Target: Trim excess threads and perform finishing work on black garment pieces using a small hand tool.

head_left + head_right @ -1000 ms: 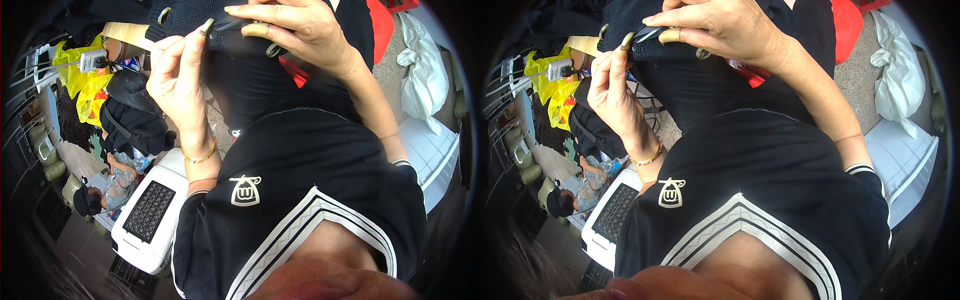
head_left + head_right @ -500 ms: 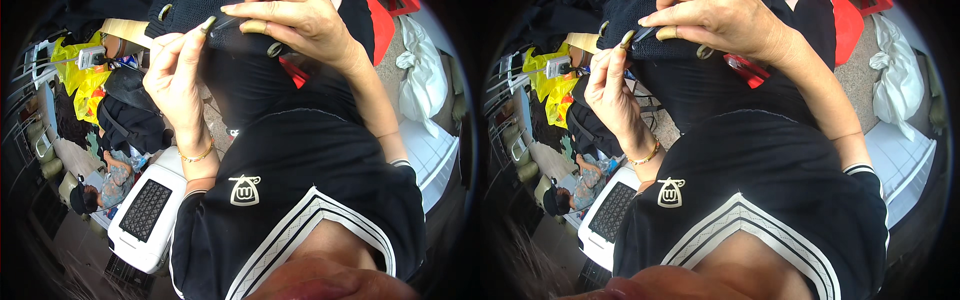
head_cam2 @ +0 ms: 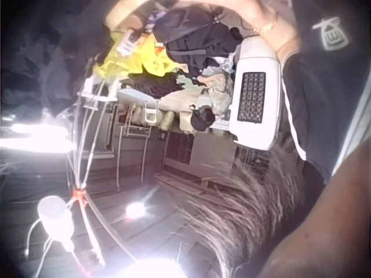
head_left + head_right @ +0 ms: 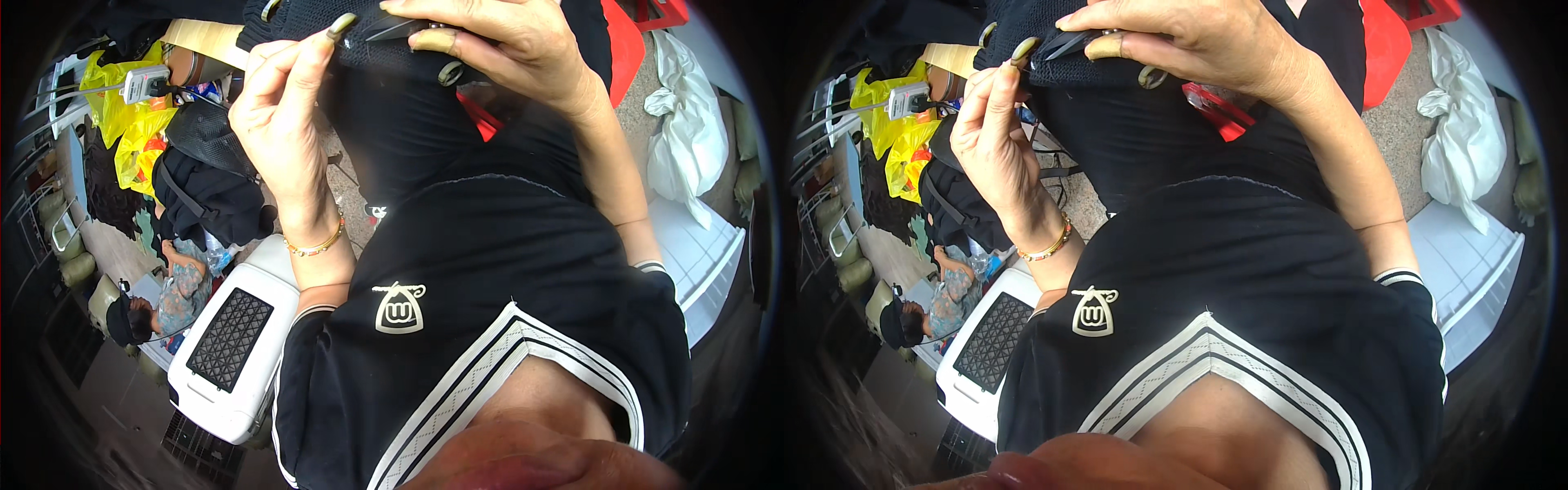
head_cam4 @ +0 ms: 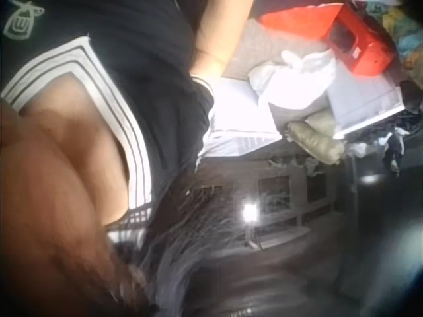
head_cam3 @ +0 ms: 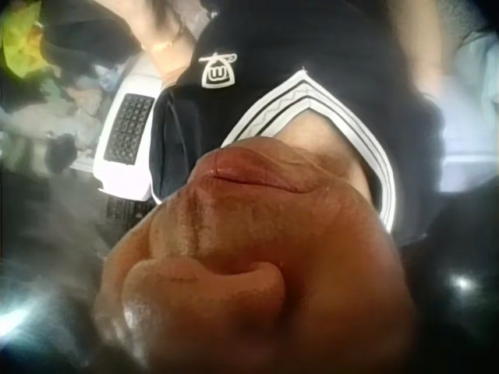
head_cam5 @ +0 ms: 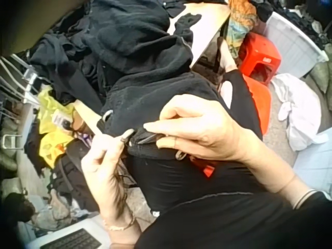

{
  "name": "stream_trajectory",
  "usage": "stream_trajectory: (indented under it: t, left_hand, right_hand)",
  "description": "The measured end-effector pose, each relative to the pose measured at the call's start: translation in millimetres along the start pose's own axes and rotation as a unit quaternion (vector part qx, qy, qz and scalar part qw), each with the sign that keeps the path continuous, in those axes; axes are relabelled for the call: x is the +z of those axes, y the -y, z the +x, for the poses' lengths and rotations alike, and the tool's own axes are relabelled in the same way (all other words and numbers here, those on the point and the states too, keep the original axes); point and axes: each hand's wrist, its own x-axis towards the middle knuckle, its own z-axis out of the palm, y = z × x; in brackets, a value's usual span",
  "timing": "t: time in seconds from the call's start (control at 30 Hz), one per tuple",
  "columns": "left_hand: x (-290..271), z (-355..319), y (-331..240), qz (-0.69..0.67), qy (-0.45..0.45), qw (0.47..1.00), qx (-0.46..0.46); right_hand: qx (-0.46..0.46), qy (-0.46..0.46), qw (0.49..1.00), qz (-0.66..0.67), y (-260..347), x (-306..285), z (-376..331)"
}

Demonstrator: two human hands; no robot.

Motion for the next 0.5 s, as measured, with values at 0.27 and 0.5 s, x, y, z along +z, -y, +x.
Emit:
stream_trajectory:
  t: [0.27, 0.5]
  left_hand:
    - [-7.9, 12.9, -3.0, 0.052, -0.036, 0.996, 0.069]
    - [-21.3, 27.7, 17.2, 0.127, -0.071, 0.982, 0.123]
  right_hand:
    - [0.044, -0.026, 0.995, 0.080, -1.4, 5.7, -8.6]
    - [0.060, 0.006, 0.995, 0.074, 6.7, 10.0, 10.7]
